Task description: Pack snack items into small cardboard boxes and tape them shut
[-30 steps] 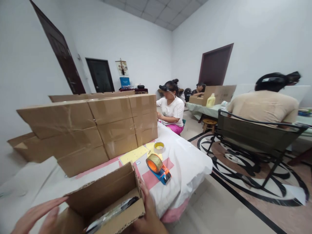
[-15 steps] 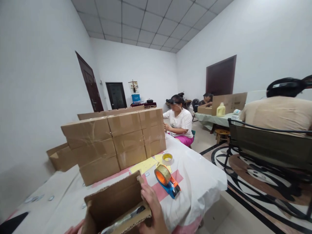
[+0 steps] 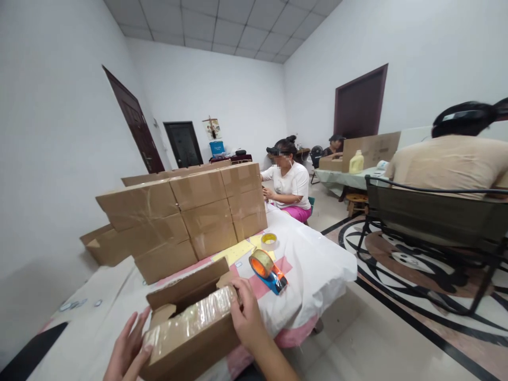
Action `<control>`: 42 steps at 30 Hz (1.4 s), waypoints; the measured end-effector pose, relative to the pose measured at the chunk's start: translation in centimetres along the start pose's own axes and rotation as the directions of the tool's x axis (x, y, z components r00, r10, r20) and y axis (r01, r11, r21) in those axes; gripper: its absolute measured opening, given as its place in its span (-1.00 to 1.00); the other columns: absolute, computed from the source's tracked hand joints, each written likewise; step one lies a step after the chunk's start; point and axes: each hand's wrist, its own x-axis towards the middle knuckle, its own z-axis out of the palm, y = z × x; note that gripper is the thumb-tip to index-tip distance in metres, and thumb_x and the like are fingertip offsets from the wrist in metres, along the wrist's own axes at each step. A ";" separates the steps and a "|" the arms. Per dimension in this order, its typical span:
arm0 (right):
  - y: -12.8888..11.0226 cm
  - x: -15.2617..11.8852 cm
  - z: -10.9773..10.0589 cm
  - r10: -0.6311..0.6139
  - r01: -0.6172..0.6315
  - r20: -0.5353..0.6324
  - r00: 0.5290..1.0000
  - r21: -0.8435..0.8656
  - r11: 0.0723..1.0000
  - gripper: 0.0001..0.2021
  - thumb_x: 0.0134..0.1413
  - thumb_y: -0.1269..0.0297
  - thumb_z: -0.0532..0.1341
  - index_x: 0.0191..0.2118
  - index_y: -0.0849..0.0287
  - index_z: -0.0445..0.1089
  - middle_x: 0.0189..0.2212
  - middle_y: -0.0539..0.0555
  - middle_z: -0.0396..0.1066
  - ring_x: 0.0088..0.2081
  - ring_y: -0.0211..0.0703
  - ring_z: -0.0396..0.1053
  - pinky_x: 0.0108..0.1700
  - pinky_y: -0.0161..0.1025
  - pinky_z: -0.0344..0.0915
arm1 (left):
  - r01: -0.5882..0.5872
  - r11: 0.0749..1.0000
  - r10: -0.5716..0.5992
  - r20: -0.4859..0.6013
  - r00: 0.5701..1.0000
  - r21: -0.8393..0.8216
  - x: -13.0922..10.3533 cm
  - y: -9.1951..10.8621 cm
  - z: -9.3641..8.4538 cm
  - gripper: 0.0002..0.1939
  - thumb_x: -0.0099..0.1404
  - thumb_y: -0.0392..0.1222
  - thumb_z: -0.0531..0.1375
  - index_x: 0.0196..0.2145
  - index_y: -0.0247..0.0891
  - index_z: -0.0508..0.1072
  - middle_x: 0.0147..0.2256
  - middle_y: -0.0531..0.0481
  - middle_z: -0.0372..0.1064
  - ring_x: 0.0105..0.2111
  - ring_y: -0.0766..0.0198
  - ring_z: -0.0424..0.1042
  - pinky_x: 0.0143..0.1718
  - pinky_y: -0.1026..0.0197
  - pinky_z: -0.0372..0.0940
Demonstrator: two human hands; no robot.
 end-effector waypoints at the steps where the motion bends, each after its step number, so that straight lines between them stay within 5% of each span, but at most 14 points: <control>1: 0.1 0.2 0.1 0.025 -0.024 -0.019 1.000 0.022 0.999 -0.53 0.21 0.42 0.08 0.23 0.05 0.25 0.21 0.18 0.32 0.25 -0.03 0.28 0.30 -0.02 0.21 | -0.014 1.000 0.013 -0.007 1.000 -0.018 0.3 0.1 0.3 -0.24 0.32 0.17 0.14 0.40 0.08 0.04 0.43 0.03 0.00 0.43 -0.04 -0.04 0.41 -0.13 -0.03; 3: 0.2 0.9 0.0 0.074 -0.073 -0.008 0.997 0.084 0.994 -0.37 0.08 0.48 0.10 0.30 0.04 0.16 0.26 0.17 0.28 0.29 -0.03 0.24 0.30 -0.01 0.21 | -0.003 1.000 0.004 0.005 1.000 -0.027 0.9 0.2 0.6 -0.21 0.32 0.07 0.12 0.43 0.17 -0.07 0.47 0.12 -0.17 0.45 0.00 -0.15 0.41 -0.10 -0.03; 5: 0.2 1.6 -0.4 0.087 -0.097 0.078 0.993 0.136 0.986 -0.31 0.02 0.49 0.09 0.32 0.06 0.15 0.27 0.17 0.29 0.29 -0.02 0.25 0.31 0.00 0.21 | 0.053 0.998 -0.050 0.066 0.997 -0.039 2.0 0.4 0.1 -0.13 0.26 -0.04 0.15 0.44 0.16 -0.13 0.46 0.07 -0.12 0.44 -0.02 -0.09 0.38 -0.11 0.06; 7: 0.2 1.8 -0.8 0.079 -0.099 0.150 0.986 0.131 0.986 -0.34 0.04 0.47 0.10 0.31 0.06 0.20 0.25 0.16 0.33 0.27 -0.02 0.28 0.31 0.01 0.22 | 0.074 0.997 -0.073 0.179 0.981 0.001 3.1 0.7 -1.0 -0.19 0.19 -0.09 0.19 0.39 0.03 0.10 0.39 -0.06 0.10 0.41 -0.09 0.00 0.36 -0.15 0.10; 10: 0.2 1.4 -1.0 0.089 -0.096 0.100 0.991 0.059 0.994 -0.45 0.13 0.39 0.14 0.27 0.05 0.27 0.24 0.15 0.35 0.22 -0.01 0.34 0.23 -0.02 0.32 | -0.099 0.963 0.014 0.322 0.947 0.252 4.0 1.6 -2.4 -0.55 0.17 0.01 0.22 -0.01 -0.16 0.56 0.20 -0.16 0.39 0.41 -0.19 0.00 0.38 -0.29 -0.02; 12: 0.2 1.1 -1.3 0.074 -0.074 0.014 0.997 -0.018 0.997 -0.50 0.19 0.31 0.17 0.25 0.06 0.29 0.21 0.18 0.38 0.17 0.02 0.39 0.17 -0.02 0.38 | -0.242 0.832 0.077 0.328 0.941 0.499 3.4 2.2 -2.4 -0.61 0.22 0.10 0.19 -0.11 -0.12 0.61 0.16 -0.11 0.44 0.41 -0.20 -0.02 0.37 -0.42 -0.12; 15: -0.1 1.3 -2.3 -0.024 0.022 -0.008 1.000 -0.201 0.979 -0.69 0.24 0.20 0.21 0.06 0.10 0.48 0.06 0.20 0.52 0.09 0.09 0.46 0.16 0.05 0.37 | -0.393 0.540 0.198 0.342 0.919 0.744 0.9 2.8 -0.9 -0.55 0.33 0.12 0.15 0.08 -0.06 0.54 0.19 -0.06 0.42 0.37 -0.15 0.11 0.35 -0.44 -0.10; 20: -1.2 2.9 -4.6 0.004 0.048 0.159 0.987 -0.316 0.948 -0.72 0.26 0.11 0.23 -0.08 0.10 0.61 -0.08 0.18 0.60 0.00 0.13 0.53 0.12 0.09 0.39 | -0.584 0.252 0.397 0.468 0.790 0.772 -2.8 2.1 2.3 -0.43 0.32 0.08 0.21 0.23 -0.13 0.43 0.26 -0.05 0.33 0.25 -0.07 0.33 0.25 -0.17 0.20; 26: -1.5 3.0 -4.6 0.094 -0.052 0.161 0.982 -0.248 0.967 -0.69 0.22 0.12 0.26 -0.05 0.15 0.60 -0.05 0.19 0.59 -0.02 0.08 0.54 0.07 0.00 0.45 | -0.449 0.277 0.223 0.398 0.890 0.849 -2.9 4.5 3.7 -0.32 0.25 -0.05 0.26 0.31 -0.12 0.32 0.24 -0.11 0.37 0.23 -0.13 0.33 0.31 -0.30 0.04; 30: -1.1 2.6 -3.9 0.116 -0.095 0.109 0.987 -0.176 0.980 -0.70 0.16 0.12 0.29 -0.09 0.17 0.60 -0.09 0.21 0.59 -0.15 0.02 0.54 -0.11 -0.08 0.49 | -0.450 0.248 0.090 0.442 0.892 0.858 -1.0 6.7 4.3 -0.32 0.22 -0.09 0.30 0.29 -0.12 0.35 0.23 -0.19 0.36 0.25 -0.17 0.29 0.36 -0.36 -0.12; 37: -1.3 1.3 -3.2 0.087 -0.024 0.254 0.963 -0.243 0.970 -0.53 0.12 0.28 0.29 0.18 0.10 0.44 0.05 0.17 0.53 0.01 0.03 0.50 0.08 0.00 0.41 | -0.447 0.259 0.053 0.449 0.892 0.856 3.2 4.6 2.5 -0.30 0.28 -0.11 0.23 0.35 -0.03 0.23 0.34 -0.12 0.20 0.30 -0.05 0.21 0.35 -0.32 -0.08; 39: -0.6 2.0 -4.4 0.024 0.029 0.162 0.987 -0.314 0.949 -0.61 0.13 0.28 0.28 0.09 0.12 0.50 0.01 0.18 0.54 0.03 0.07 0.48 0.16 0.07 0.35 | -0.430 0.252 0.118 0.414 0.903 0.867 4.0 3.5 2.3 -0.33 0.32 -0.08 0.17 0.36 -0.10 0.22 0.31 -0.16 0.24 0.26 -0.08 0.26 0.34 -0.30 -0.04; 42: 1.4 4.3 -7.7 -0.104 0.023 -0.150 0.983 -0.460 0.888 -0.68 0.13 0.27 0.26 0.01 0.16 0.50 0.03 0.25 0.50 0.13 0.14 0.38 0.26 0.17 0.22 | -0.431 0.237 0.267 0.368 0.890 0.871 5.0 1.9 2.3 -0.39 0.38 -0.03 0.06 0.33 -0.26 0.26 0.29 -0.24 0.27 0.23 -0.12 0.28 0.36 -0.25 -0.08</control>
